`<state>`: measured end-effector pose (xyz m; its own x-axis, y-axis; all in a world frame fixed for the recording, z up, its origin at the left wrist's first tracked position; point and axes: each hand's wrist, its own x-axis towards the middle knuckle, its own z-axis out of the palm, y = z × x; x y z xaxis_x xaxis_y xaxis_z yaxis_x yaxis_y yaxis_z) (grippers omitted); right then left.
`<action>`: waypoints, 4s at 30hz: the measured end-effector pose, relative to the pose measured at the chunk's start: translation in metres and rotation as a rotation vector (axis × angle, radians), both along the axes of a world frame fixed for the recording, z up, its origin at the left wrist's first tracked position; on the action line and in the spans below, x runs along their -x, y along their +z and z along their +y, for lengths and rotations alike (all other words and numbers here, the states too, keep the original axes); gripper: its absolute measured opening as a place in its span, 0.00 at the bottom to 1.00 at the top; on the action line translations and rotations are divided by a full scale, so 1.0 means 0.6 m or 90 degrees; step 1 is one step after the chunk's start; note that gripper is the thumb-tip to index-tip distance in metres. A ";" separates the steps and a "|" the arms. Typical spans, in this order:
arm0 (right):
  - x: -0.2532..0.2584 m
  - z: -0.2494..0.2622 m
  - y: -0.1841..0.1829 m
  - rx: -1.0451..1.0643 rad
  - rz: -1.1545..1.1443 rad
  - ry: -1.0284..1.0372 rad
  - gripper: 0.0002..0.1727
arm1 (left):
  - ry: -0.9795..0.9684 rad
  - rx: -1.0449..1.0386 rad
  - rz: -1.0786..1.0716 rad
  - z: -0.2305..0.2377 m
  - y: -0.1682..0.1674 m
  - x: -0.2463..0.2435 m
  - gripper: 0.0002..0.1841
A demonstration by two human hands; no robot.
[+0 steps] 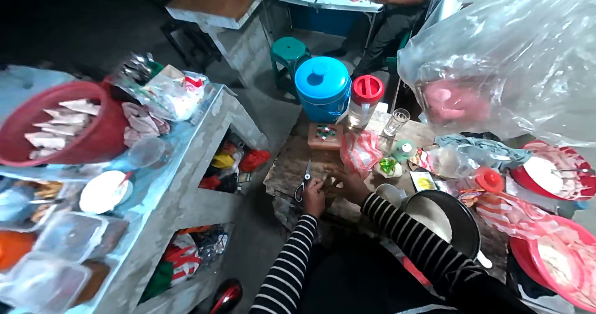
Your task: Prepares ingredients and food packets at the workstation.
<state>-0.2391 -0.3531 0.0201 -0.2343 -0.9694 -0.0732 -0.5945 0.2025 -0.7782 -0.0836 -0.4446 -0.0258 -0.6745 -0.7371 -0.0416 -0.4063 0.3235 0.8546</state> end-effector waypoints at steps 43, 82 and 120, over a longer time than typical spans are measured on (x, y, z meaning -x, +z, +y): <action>-0.024 0.005 0.023 -0.047 0.041 0.038 0.24 | -0.290 -0.005 -0.339 -0.063 0.112 0.055 0.14; 0.041 0.064 0.001 -0.114 -0.099 -0.130 0.32 | -0.594 0.437 -0.752 -0.032 0.143 0.078 0.19; -0.245 0.014 0.295 0.288 -1.049 0.679 0.23 | -0.554 0.517 -0.196 -0.076 0.707 -0.137 0.15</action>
